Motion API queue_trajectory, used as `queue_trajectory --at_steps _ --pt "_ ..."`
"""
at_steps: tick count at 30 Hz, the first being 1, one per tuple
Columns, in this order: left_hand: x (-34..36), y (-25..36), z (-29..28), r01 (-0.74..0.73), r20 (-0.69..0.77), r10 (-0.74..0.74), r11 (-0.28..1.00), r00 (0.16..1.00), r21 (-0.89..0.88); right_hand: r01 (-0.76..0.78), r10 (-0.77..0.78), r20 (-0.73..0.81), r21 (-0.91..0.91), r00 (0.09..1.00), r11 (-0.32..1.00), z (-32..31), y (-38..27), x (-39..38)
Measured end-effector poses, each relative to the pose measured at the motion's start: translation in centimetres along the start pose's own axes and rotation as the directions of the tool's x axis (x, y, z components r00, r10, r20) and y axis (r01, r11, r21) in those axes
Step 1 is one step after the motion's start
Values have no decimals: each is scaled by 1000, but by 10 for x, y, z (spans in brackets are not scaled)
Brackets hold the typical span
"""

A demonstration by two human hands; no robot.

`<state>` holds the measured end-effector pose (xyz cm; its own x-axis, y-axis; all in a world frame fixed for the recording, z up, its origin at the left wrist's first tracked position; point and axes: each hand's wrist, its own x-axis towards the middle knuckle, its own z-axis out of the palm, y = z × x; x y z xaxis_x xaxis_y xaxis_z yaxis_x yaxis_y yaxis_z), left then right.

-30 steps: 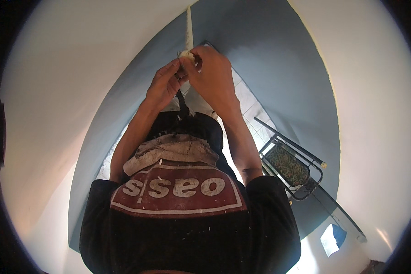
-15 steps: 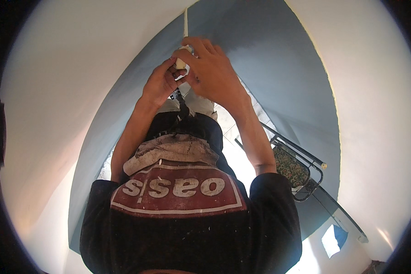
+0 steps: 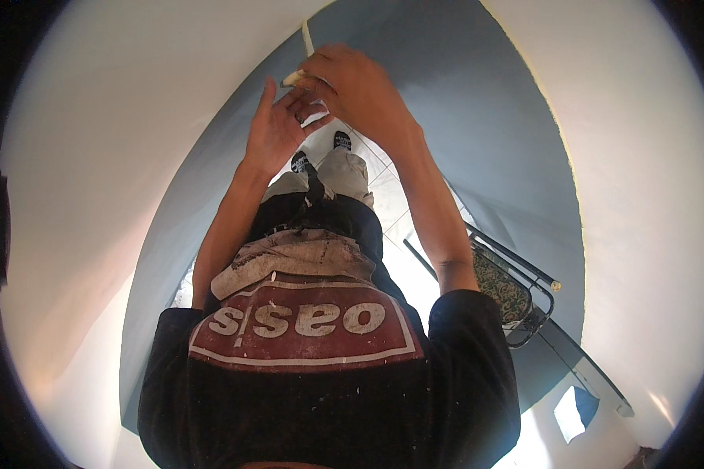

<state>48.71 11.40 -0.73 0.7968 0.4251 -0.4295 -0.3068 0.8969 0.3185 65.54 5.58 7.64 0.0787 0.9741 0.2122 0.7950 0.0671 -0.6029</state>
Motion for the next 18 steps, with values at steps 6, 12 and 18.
queue_trajectory --at_steps 6,12,18 --pt "22 1 4 -242 85 234 966 968 94 -137 136 -12 -70 991 988 5 3 13" --pt "37 -1 -11 -219 94 209 969 973 112 -230 229 -37 -33 973 973 11 5 24" --pt "43 -2 -7 -241 36 238 965 971 104 -342 357 -95 141 929 929 7 5 19"
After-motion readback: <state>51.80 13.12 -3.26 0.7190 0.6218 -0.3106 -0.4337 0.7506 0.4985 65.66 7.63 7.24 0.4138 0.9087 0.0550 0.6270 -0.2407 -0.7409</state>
